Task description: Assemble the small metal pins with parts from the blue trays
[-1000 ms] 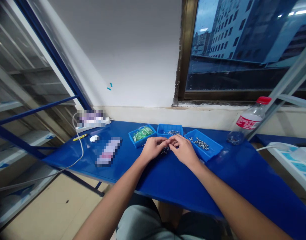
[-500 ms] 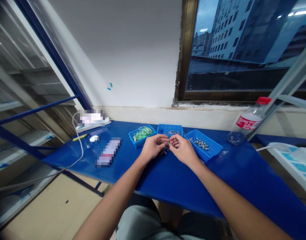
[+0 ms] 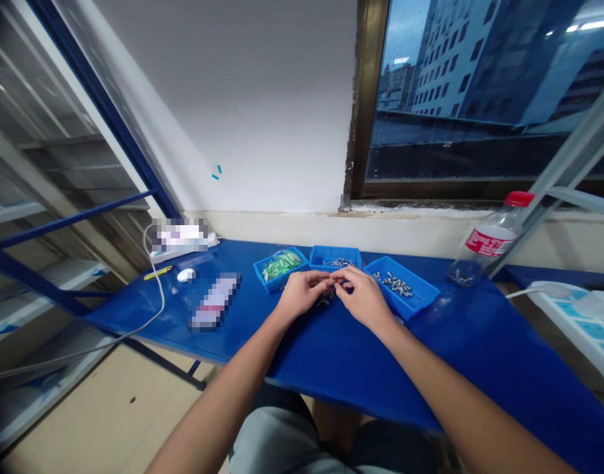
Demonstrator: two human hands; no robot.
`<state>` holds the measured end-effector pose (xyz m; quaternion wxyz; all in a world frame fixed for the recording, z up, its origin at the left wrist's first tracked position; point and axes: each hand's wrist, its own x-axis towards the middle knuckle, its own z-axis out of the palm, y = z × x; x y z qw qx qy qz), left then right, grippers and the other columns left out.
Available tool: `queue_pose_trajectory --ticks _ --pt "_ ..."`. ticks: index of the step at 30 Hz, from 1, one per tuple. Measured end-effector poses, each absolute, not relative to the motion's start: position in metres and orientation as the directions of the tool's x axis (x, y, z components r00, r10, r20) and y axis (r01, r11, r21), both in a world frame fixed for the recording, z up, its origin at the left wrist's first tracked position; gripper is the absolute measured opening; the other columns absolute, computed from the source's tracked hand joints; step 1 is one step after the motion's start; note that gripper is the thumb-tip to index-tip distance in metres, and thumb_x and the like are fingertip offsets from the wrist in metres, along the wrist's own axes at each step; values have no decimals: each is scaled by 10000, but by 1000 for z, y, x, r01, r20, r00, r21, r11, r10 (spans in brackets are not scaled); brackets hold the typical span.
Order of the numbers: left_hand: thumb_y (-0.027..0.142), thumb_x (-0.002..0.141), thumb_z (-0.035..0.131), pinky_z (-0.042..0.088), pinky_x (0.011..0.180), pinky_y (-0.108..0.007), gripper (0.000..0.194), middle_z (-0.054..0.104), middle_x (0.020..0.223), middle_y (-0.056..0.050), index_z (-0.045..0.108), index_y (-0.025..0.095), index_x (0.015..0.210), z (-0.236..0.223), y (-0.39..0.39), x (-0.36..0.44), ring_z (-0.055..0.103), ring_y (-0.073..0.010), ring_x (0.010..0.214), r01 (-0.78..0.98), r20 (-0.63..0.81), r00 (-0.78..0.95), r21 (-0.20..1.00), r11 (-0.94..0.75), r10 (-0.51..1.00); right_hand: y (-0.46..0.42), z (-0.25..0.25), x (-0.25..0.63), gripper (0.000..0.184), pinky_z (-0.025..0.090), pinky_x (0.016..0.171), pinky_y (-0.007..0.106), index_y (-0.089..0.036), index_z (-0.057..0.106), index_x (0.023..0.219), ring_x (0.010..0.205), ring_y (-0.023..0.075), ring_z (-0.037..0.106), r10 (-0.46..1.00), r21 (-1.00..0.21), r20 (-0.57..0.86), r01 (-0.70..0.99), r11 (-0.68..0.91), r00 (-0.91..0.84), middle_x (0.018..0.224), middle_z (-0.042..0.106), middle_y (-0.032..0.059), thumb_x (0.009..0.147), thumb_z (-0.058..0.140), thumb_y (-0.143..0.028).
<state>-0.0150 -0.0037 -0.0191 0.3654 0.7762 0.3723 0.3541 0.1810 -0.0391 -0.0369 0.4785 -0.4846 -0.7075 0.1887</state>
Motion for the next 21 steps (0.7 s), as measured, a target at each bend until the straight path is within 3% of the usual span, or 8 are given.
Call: queue_pose_trajectory --ticks 6,13,18,21 --pt "158 886 736 631 839 -295 150 837 990 -58 822 163 1009 -29 1 -11 804 -219 908 308 293 430 842 -444 854 -35 -45 182 188 655 808 381 -235 739 1014 859 233 768 908 -816 418 446 367 18 958 792 59 912 694 -386" --pt "57 861 681 622 874 -275 225 829 1003 -59 797 156 1026 -32 4 -11 793 -174 905 247 342 417 849 -467 842 -31 -53 182 186 638 742 332 -214 691 1013 794 193 723 918 -830 396 424 362 -10 900 754 55 854 701 -309" --pt "268 935 694 590 766 -245 169 824 965 -55 797 159 1014 -23 -3 -12 774 -184 840 331 350 412 803 -497 841 -35 -45 181 195 598 674 297 -216 729 1032 734 171 677 903 -782 429 499 374 -5 883 724 42 857 655 -261" --pt "464 998 618 543 669 -235 374 815 852 -52 812 150 939 -15 -8 -14 750 -184 737 400 304 439 777 -486 846 -38 -38 181 158 606 694 313 -226 752 979 748 182 688 888 -757 460 523 391 1 911 738 52 884 636 -277"
